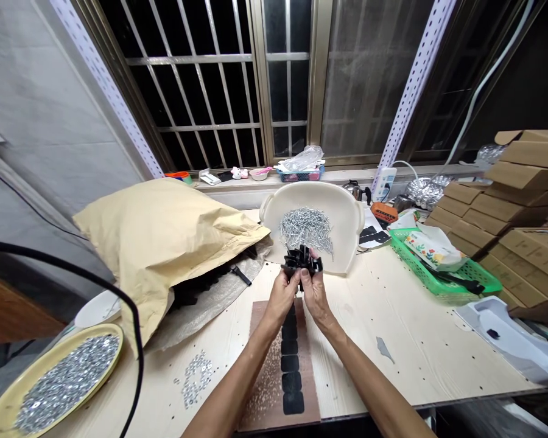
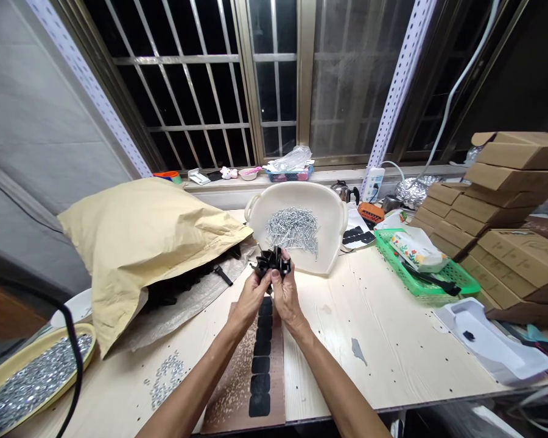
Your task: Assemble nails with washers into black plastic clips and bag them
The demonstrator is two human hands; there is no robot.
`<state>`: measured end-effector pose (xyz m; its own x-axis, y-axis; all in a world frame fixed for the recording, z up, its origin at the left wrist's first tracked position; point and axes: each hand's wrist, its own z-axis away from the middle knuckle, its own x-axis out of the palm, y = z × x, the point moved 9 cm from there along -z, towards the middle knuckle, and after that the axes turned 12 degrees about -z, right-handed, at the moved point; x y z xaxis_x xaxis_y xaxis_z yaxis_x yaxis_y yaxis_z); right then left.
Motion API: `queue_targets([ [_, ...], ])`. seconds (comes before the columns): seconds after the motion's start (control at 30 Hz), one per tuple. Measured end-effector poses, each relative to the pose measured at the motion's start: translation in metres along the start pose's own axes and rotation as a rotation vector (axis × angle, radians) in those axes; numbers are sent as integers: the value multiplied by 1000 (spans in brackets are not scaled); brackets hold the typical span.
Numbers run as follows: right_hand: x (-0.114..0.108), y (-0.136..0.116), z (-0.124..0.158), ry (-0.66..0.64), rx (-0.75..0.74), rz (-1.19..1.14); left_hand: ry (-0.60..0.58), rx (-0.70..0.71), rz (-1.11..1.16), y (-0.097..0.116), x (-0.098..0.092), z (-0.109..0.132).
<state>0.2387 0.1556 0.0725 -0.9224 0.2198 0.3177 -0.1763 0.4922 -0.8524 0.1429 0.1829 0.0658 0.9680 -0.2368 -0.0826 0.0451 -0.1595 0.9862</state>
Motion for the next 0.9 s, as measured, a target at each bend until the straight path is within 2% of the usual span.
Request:
queue_targets([
  [0.07, 1, -6, 1, 8, -9, -15, 11, 27, -58, 9, 1, 4],
  [0.17, -5, -12, 0, 87, -4, -52, 37, 100, -51, 22, 2, 7],
  [0.27, -8, -14, -2, 119, 9, -69, -16, 92, 44, 20, 9, 4],
  [0.37, -4, -17, -5, 31, -14, -46, -139, 2, 120, 5, 19, 1],
  [0.43, -1, -19, -7, -44, -9, -63, -159, -39, 121, -3, 17, 0],
  [0.57, 9, -20, -6, -182, 47, -121, -49, -44, -40, -8, -1, -4],
  [0.67, 13, -18, -2, -169, 70, -144, -12, -58, -80, -6, -4, -8],
  [0.83, 8, -5, -3, -16, 84, -236, -61, -190, 338, -10, 10, -5],
  [0.9, 6, 3, -6, 3, 128, -256, -90, -205, 424, -8, 14, -2],
])
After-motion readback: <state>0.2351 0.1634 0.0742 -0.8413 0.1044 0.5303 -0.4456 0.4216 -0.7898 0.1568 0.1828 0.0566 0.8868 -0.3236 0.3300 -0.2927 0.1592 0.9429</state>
